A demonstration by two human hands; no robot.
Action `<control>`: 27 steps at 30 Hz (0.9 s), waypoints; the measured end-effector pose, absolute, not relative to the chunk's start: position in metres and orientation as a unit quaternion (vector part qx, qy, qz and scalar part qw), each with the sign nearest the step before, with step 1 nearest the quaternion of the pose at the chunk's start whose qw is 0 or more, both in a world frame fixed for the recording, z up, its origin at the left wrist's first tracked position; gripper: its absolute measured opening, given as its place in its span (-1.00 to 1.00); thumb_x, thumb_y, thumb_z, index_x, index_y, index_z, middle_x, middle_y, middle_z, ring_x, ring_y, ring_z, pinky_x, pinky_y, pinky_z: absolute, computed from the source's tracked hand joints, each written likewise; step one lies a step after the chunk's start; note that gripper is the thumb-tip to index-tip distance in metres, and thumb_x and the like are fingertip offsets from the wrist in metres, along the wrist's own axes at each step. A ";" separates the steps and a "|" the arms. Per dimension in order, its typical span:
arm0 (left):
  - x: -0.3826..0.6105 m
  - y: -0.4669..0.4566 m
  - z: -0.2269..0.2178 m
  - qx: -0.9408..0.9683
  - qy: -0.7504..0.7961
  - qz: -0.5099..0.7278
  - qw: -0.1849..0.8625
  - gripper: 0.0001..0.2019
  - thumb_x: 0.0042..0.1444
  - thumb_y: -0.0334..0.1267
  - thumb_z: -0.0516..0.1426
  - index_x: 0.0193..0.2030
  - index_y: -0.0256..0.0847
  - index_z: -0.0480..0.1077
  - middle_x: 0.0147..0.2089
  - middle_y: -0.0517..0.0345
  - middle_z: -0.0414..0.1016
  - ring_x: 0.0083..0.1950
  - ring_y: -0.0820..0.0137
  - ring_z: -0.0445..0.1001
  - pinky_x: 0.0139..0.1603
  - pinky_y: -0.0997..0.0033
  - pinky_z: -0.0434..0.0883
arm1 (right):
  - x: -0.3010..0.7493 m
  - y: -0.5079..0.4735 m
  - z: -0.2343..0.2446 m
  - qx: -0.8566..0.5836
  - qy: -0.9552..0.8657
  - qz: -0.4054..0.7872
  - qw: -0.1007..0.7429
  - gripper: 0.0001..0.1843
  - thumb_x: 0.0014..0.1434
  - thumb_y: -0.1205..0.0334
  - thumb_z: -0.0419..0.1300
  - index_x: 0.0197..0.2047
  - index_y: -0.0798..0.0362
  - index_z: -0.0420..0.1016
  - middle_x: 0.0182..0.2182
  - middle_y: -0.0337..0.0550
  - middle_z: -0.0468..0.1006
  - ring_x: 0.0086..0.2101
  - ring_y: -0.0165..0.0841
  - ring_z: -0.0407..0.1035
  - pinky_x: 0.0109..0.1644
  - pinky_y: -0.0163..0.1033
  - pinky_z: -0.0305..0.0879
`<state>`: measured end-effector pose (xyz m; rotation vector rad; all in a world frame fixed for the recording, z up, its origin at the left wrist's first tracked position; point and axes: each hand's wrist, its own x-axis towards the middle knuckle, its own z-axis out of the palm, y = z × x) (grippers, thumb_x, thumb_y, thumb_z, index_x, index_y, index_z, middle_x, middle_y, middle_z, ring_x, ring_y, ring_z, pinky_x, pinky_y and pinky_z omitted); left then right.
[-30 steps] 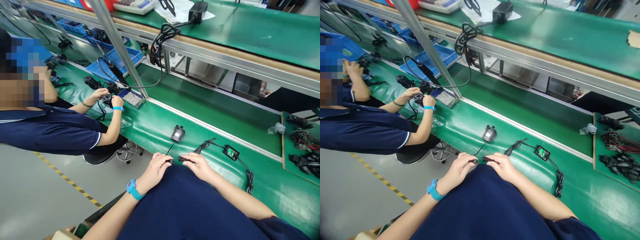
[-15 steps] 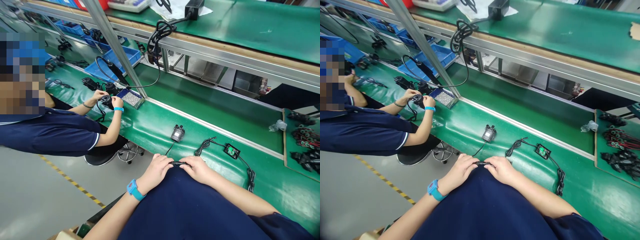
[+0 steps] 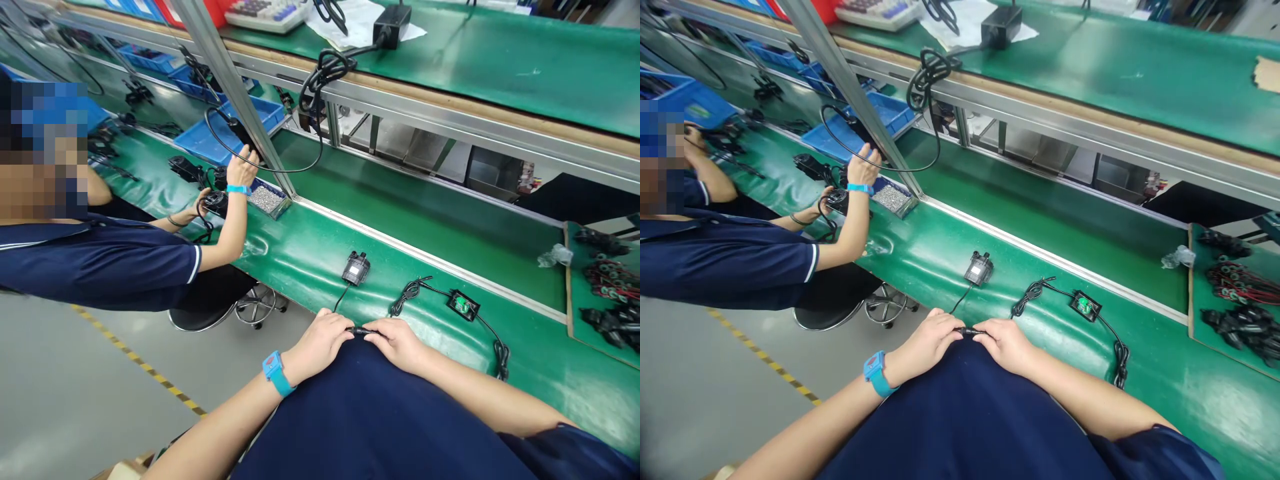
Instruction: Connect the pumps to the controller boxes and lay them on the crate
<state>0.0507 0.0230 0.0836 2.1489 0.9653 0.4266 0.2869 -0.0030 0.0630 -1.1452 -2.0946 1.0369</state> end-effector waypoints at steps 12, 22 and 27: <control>0.055 0.016 0.074 0.858 0.362 0.144 0.335 -0.78 0.41 -0.22 0.00 -0.13 -0.22 0.44 -0.25 0.11 0.57 -0.19 0.33 0.49 -0.04 0.28 0.34 | 0.275 -0.001 0.056 -0.437 -0.768 0.414 0.219 -0.74 0.39 0.04 0.09 -0.17 0.03 0.48 -0.32 -0.09 0.55 -0.30 -0.28 0.44 -0.21 -0.20 0.37; 0.050 0.007 0.048 0.879 0.401 0.150 0.208 -0.80 0.34 -0.26 0.09 -0.34 -0.22 0.37 -0.39 0.15 0.47 -0.32 0.35 0.39 -0.13 0.28 0.28 | 0.254 0.017 0.033 -0.456 -0.642 0.604 0.126 -0.37 0.30 -0.35 -0.05 -0.47 0.03 0.36 -0.59 -0.26 0.31 -0.51 -0.36 0.19 -0.37 -0.23 0.11; 0.042 -0.002 0.042 0.847 0.442 0.205 0.214 -0.82 0.32 -0.38 0.06 -0.34 -0.21 0.36 -0.41 0.19 0.41 -0.34 0.38 0.34 -0.09 0.29 0.28 | 0.240 0.021 0.038 -0.471 -0.658 0.572 0.133 -0.50 0.16 -0.28 0.19 -0.44 0.00 0.29 -0.54 -0.28 0.37 -0.46 -0.36 0.23 -0.35 -0.26 0.13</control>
